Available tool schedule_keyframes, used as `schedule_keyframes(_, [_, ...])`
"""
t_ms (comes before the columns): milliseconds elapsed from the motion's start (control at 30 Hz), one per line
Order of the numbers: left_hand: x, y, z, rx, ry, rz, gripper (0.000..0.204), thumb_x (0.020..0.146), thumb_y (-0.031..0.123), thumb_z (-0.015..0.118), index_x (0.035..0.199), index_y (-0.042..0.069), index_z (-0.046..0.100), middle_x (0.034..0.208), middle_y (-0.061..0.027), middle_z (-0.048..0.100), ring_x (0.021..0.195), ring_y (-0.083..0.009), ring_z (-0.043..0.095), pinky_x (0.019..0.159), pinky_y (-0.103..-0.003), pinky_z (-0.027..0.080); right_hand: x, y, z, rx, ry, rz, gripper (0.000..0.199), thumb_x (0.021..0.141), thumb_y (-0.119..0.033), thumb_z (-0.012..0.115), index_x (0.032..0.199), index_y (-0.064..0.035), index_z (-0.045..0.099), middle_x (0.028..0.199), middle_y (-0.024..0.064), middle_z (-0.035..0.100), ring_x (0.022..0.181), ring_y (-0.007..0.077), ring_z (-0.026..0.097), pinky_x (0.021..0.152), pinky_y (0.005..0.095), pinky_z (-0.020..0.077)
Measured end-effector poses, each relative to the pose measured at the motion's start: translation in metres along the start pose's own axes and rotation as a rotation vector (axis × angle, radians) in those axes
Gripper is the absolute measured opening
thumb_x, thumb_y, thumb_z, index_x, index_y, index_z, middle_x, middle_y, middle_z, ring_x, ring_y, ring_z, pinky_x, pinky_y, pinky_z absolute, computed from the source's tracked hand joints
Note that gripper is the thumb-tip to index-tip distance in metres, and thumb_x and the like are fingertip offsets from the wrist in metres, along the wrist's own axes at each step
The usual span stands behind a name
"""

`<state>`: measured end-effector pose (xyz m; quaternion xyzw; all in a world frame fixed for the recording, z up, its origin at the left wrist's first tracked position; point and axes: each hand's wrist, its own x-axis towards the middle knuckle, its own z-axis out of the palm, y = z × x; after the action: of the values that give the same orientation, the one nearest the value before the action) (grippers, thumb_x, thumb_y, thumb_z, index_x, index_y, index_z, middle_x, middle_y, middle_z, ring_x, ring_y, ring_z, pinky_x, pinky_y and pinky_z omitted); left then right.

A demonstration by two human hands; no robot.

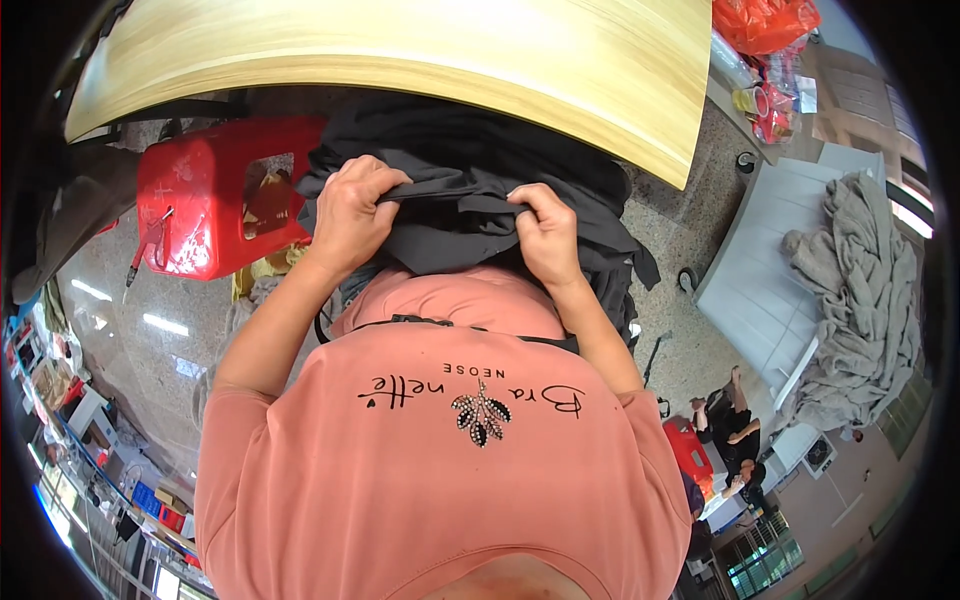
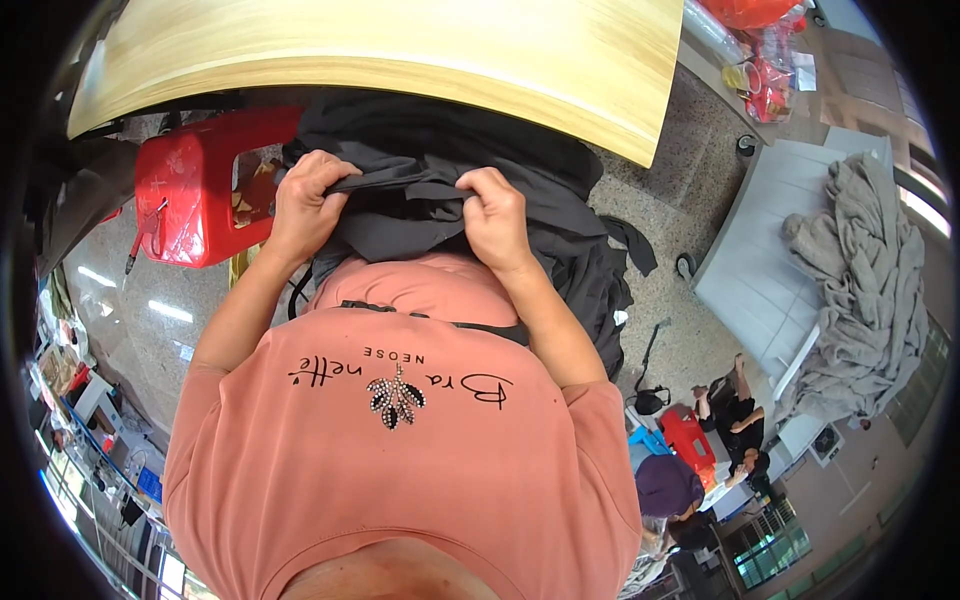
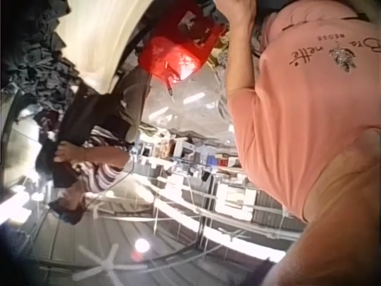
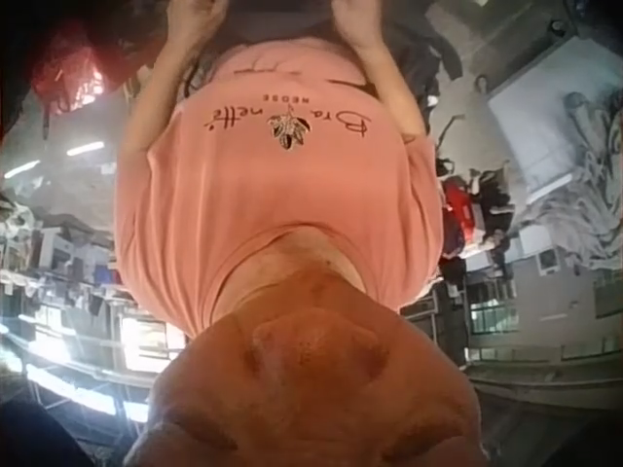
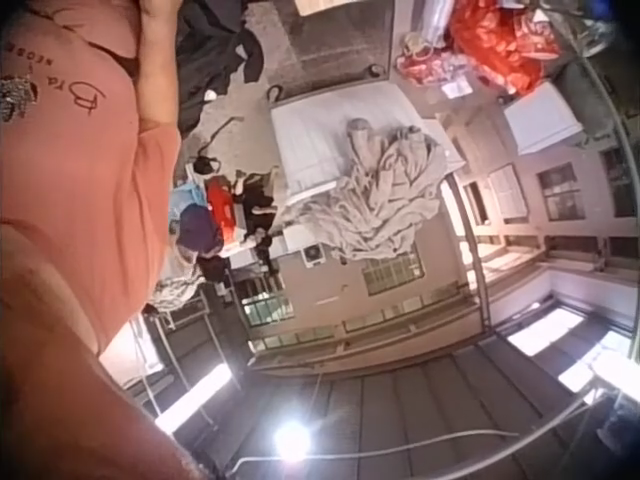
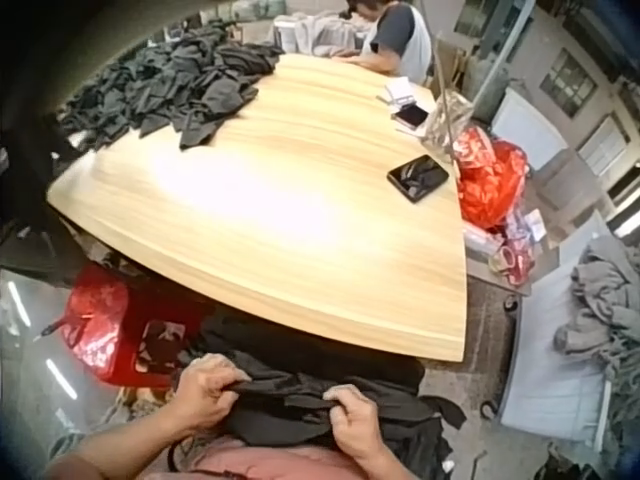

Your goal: Sorting and inspecting black garments at a workbench in a factory.

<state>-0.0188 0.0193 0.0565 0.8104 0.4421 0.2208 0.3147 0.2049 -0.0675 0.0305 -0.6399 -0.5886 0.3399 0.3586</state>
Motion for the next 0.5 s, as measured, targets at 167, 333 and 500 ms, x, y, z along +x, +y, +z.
schedule_keyframes(167, [-0.003,0.005,-0.02,-0.54,-0.337,-0.31,0.008,0.075,0.005,0.064,0.076,-0.002,0.062,0.062,-0.0036,0.058,0.059,-0.0041,0.048,0.055,-0.022,0.041,0.008,-0.006,-0.006,0.951,0.175,0.384,0.012,0.082,0.004,0.051,0.089,-0.0021,0.058,0.087,0.0037,0.06,0.08,0.0101,0.056,0.074,0.0224,0.045])
schedule_keyframes(333, [0.001,-0.01,-0.032,-0.791,-0.314,-0.396,0.007,0.074,0.005,0.064,0.073,-0.002,0.061,0.064,0.0026,0.057,0.062,-0.0037,0.049,0.056,-0.02,0.04,0.005,-0.005,-0.019,1.073,0.148,0.429,0.012,0.079,0.003,0.056,0.09,-0.0006,0.057,0.086,0.0037,0.059,0.076,0.0094,0.056,0.07,0.0215,0.0459])
schedule_keyframes(500, [-0.003,-0.015,-0.035,-1.02,-0.34,-0.528,0.005,0.068,0.0,0.063,0.072,0.002,0.06,0.066,0.0033,0.056,0.062,-0.0038,0.048,0.058,-0.018,0.039,-0.005,-0.01,-0.032,0.448,-0.178,0.386,0.013,0.072,0.007,0.059,0.084,0.0013,0.059,0.077,0.0009,0.057,0.072,0.0058,0.053,0.067,0.0197,0.0434])
